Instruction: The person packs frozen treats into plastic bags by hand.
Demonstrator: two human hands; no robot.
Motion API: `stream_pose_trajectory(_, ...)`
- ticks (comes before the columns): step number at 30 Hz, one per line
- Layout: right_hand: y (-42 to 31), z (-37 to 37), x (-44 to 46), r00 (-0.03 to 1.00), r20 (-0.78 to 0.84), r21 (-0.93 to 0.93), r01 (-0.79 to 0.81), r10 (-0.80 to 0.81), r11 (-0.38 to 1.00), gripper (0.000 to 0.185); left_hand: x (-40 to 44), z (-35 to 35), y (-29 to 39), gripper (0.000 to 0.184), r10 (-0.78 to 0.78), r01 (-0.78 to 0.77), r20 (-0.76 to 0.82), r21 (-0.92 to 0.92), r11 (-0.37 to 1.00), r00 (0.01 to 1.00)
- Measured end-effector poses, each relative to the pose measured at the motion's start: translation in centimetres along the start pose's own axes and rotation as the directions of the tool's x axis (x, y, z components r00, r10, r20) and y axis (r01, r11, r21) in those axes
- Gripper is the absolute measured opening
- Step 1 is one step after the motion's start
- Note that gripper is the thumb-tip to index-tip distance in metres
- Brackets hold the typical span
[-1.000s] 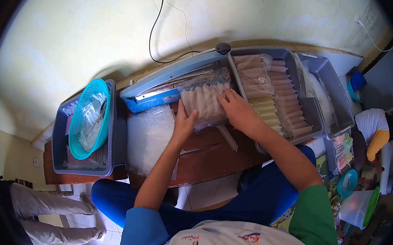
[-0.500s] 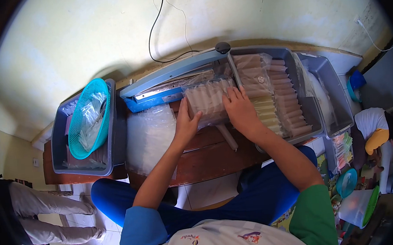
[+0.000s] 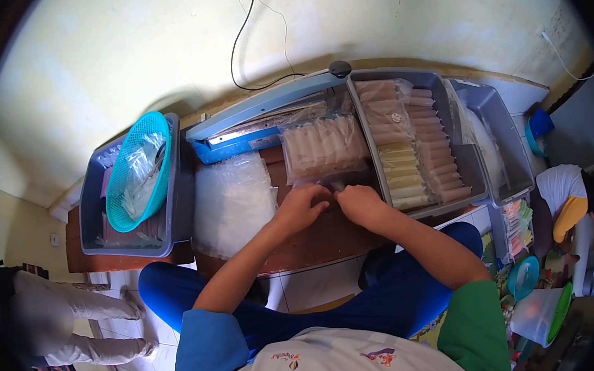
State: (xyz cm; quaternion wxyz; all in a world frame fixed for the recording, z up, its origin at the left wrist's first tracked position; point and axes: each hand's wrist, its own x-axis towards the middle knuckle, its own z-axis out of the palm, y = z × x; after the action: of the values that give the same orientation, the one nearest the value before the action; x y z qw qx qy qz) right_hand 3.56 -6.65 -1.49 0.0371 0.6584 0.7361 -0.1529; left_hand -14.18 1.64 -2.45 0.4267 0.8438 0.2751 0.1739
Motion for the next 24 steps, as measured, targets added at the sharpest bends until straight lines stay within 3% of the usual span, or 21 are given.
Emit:
stream_pose_trajectory(2,0.3,-0.2,0.2,1.0,0.012,-0.07,-0.008,0.009,0.998,0.017,-0.4,-0.8,-0.2,0.021,0.012,-0.013,0.085,0.008,1.0,0.996)
stream_pose_trajectory(6,0.2,0.1,0.9,0.997,0.026,-0.098,-0.065,0.068,0.993,0.016,-1.4,-3.3,0.4,0.02,-0.008,0.005,0.042,0.055,0.998,0.999)
stream_pose_trajectory(8,-1.1,-0.5,0.9,0.989,-0.147,-0.098,-0.017,0.002,0.995,0.018,-2.2,-4.8,0.5,0.019,-0.042,0.04,0.019,0.08,0.996,0.999)
stream_pose_trajectory(9,-1.8,-0.8,1.0,0.989,-0.147,-0.102,-0.008,-0.007,0.995,0.018,-2.7,-5.6,0.6,0.019,-0.046,0.045,0.01,0.081,0.996,0.999)
stream_pose_trajectory(11,-3.4,-1.2,1.2,0.911,-0.366,-0.02,0.197,-0.19,0.98,0.016,-3.9,-7.0,0.5,0.022,-0.066,0.067,-0.015,0.094,0.993,0.998)
stream_pose_trajectory(15,-6.3,-0.2,2.9,0.861,-0.417,0.043,0.337,-0.289,0.941,0.017,-6.5,-9.2,-0.5,0.026,-0.117,0.121,-0.033,0.173,0.977,0.993)
stream_pose_trajectory(17,-7.6,0.9,3.6,0.889,-0.362,0.153,0.356,-0.283,0.922,0.023,-8.0,-9.3,-2.6,0.035,-0.181,0.188,-0.05,0.335,0.923,0.982)
stream_pose_trajectory(18,-8.3,1.4,3.9,0.885,-0.36,0.149,0.366,-0.294,0.919,0.023,-8.7,-9.5,-3.4,0.054,-0.226,0.214,-0.017,0.399,0.892,0.974)
stream_pose_trajectory(19,-9.1,1.9,4.0,0.906,-0.342,0.178,0.323,-0.25,0.929,0.03,-9.5,-9.3,-4.0,0.054,-0.229,0.221,-0.027,0.398,0.89,0.973)
stream_pose_trajectory(22,-10.6,4.3,5.3,0.929,-0.328,0.237,0.257,-0.172,0.937,0.044,-11.0,-8.9,-5.8,0.081,-0.364,0.245,0.075,0.616,0.749,0.928)
stream_pose_trajectory(24,-11.1,5.5,6.2,0.935,-0.329,0.273,0.226,-0.13,0.935,0.05,-11.6,-8.4,-6.6,0.083,-0.361,0.249,0.043,0.647,0.72,0.931)
